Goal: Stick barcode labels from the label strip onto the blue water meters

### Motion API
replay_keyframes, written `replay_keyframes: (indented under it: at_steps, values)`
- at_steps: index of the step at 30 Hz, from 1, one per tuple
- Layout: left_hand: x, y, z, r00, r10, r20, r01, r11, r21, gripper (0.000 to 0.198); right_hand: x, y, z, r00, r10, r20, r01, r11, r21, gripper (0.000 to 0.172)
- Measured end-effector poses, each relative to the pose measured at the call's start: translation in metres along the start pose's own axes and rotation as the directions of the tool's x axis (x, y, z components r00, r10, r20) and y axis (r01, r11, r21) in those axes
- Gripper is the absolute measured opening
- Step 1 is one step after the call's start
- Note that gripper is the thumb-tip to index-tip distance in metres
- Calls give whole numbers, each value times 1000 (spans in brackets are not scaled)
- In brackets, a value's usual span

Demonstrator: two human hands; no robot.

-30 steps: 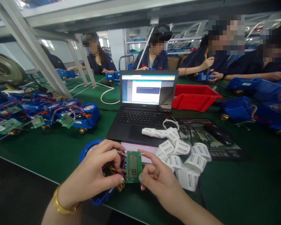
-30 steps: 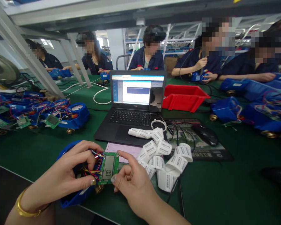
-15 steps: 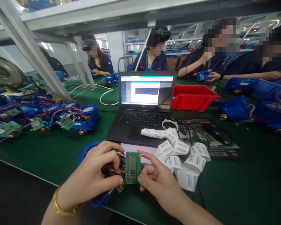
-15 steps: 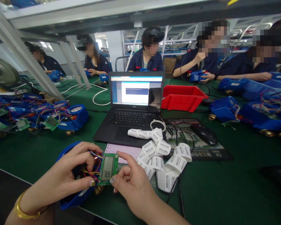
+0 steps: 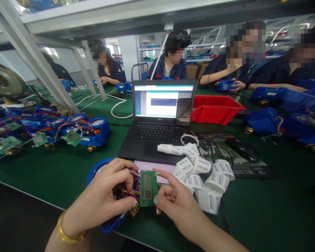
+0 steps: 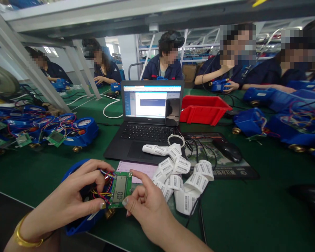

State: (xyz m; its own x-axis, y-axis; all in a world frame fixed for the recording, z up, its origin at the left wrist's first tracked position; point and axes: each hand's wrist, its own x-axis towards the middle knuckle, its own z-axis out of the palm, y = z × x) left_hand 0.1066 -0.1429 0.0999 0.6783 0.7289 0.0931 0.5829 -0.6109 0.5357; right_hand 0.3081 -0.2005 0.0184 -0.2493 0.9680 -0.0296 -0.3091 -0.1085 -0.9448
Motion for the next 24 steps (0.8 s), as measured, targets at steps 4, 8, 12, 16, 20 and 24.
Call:
replay_keyframes:
  at_steps: [4, 8, 12, 16, 20, 24]
  values:
    - [0, 1, -1, 1000, 3, 1, -3, 1000, 11, 17, 1, -2, 1, 1000, -5, 4, 5, 1000, 16, 69]
    - [0, 2, 0, 1000, 5, -3, -5, 1000, 11, 17, 0, -3, 1, 1000, 0, 1, 0, 1000, 24, 69]
    - [0, 0, 0, 1000, 6, -5, -6, 1000, 14, 15, 1, -2, 1, 1000, 4, -4, -4, 1000, 23, 70]
    - [1, 0, 0, 1000, 8, -6, -8, 1000, 12, 16, 1, -3, 1, 1000, 12, -10, -11, 1000, 18, 72]
    - [1, 1, -1, 1000, 9, -5, -9, 1000, 15, 15, 1, -2, 1, 1000, 1, -13, -1, 1000, 6, 71]
    - [1, 1, 0, 1000, 8, -2, -8, 1000, 11, 13, 1, -1, 1, 1000, -11, -10, 11, 1000, -1, 69]
